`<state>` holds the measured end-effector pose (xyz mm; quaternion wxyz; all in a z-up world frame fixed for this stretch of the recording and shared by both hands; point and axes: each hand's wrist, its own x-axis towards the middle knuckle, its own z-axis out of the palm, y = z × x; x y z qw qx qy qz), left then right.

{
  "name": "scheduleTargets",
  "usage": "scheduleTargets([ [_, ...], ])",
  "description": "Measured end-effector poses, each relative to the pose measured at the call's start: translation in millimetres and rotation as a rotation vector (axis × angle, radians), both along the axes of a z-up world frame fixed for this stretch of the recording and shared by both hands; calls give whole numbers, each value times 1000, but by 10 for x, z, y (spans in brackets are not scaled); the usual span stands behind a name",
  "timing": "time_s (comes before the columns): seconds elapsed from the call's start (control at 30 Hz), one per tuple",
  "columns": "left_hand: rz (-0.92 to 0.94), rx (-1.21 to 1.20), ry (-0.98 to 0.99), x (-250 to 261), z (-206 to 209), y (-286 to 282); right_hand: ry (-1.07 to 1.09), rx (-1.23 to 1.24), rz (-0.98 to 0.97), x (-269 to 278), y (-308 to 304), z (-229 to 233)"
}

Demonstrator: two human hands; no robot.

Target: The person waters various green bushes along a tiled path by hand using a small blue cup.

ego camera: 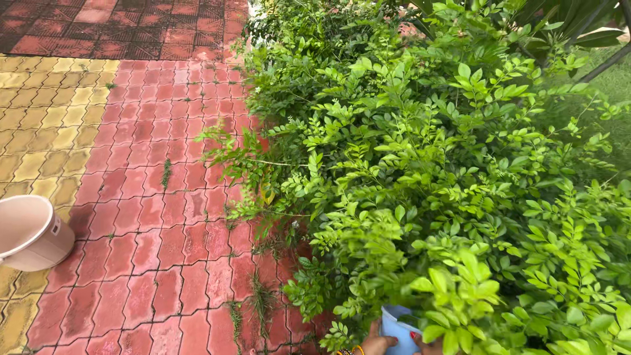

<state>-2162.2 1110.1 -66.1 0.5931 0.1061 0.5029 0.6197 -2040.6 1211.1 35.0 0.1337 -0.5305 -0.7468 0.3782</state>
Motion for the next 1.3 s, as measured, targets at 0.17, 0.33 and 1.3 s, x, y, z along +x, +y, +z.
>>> scheduleTargets([
  [0.17,-1,15,72,-776,310,220,-56,-151,-114,-594,99,-3],
  [0.33,-81,-168,99,-1550,431,304,-22,-96,-197,-1250,179,10],
  [1.3,14,-92,-25,-5199,-297,1822,-292,-246,-12,-5114,1863,-45],
])
